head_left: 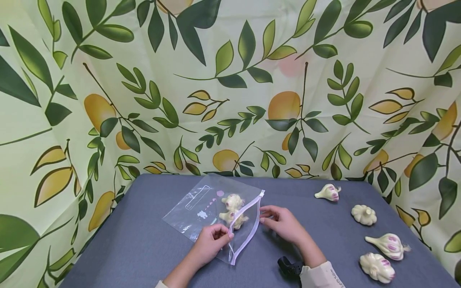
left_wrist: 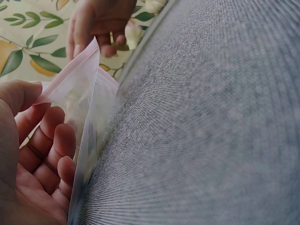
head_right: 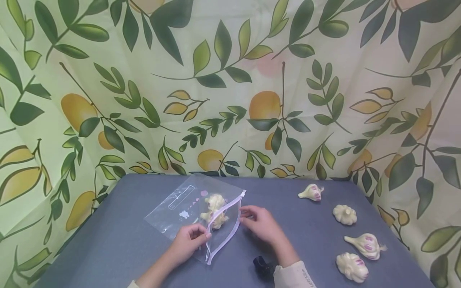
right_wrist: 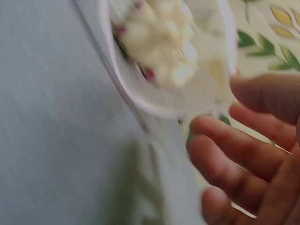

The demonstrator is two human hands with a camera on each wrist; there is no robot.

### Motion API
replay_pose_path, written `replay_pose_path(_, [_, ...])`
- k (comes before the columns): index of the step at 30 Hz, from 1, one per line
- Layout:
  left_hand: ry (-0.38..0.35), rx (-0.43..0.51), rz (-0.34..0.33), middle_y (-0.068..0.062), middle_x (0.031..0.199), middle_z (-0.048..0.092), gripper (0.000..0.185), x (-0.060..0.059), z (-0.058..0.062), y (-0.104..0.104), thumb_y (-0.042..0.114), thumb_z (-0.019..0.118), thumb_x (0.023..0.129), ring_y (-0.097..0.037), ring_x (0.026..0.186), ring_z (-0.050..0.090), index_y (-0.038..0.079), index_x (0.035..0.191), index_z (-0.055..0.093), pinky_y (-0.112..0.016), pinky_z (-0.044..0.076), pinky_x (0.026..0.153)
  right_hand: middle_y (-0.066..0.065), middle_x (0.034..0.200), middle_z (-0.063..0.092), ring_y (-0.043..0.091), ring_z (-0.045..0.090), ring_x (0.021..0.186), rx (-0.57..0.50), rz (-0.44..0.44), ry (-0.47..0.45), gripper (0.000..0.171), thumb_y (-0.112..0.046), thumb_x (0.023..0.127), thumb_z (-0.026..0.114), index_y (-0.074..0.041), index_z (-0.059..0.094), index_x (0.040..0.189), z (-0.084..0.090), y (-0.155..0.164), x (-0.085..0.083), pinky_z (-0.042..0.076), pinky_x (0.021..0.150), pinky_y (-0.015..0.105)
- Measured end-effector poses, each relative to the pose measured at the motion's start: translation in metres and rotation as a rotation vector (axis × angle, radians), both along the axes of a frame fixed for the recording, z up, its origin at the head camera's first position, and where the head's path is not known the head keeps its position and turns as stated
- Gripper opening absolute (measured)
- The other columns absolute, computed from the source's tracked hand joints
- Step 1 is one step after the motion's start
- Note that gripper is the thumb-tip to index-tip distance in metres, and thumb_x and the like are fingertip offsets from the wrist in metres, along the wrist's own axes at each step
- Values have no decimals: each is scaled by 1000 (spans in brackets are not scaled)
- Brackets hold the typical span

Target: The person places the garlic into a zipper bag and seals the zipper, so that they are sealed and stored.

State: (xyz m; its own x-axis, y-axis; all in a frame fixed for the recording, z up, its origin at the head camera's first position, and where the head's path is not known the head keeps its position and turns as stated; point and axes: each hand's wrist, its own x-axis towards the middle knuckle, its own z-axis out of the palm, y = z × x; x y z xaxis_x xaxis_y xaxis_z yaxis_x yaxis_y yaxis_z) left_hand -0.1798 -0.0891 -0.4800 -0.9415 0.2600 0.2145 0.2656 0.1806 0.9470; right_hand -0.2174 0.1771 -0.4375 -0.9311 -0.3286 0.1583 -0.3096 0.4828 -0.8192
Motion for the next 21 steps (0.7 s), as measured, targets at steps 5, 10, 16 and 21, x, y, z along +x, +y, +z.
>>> replay_pose_path(5, [-7,28,-15,3,67,57,10,1,1,-1,10,72,87,0,56,50,1,87,69,-16,44,54,9,98,71,17,61,80,115,-356,155,25,-18,92,67,-4,69,114,10,37,-4,49,70,30])
replay_pose_path(10, [-24,-2,-2,4,67,56,8,1,2,0,8,71,88,0,56,49,0,87,69,-16,44,54,23,112,65,39,56,106,128,-691,275,27,-18,93,64,-2,67,114,10,81,-4,41,90,51])
replay_pose_path(16, [1,-1,-6,4,66,56,9,11,20,2,4,69,88,2,57,48,-4,85,67,-16,43,53,31,126,53,50,40,121,32,-991,319,33,-17,91,60,3,63,117,7,122,2,28,100,58])
replay_pose_path(21, [28,19,-20,4,67,56,9,15,28,2,3,68,88,2,57,47,-5,84,66,-17,43,52,30,148,33,48,19,141,-8,-1060,200,49,-19,91,57,4,51,135,8,142,9,15,115,58])
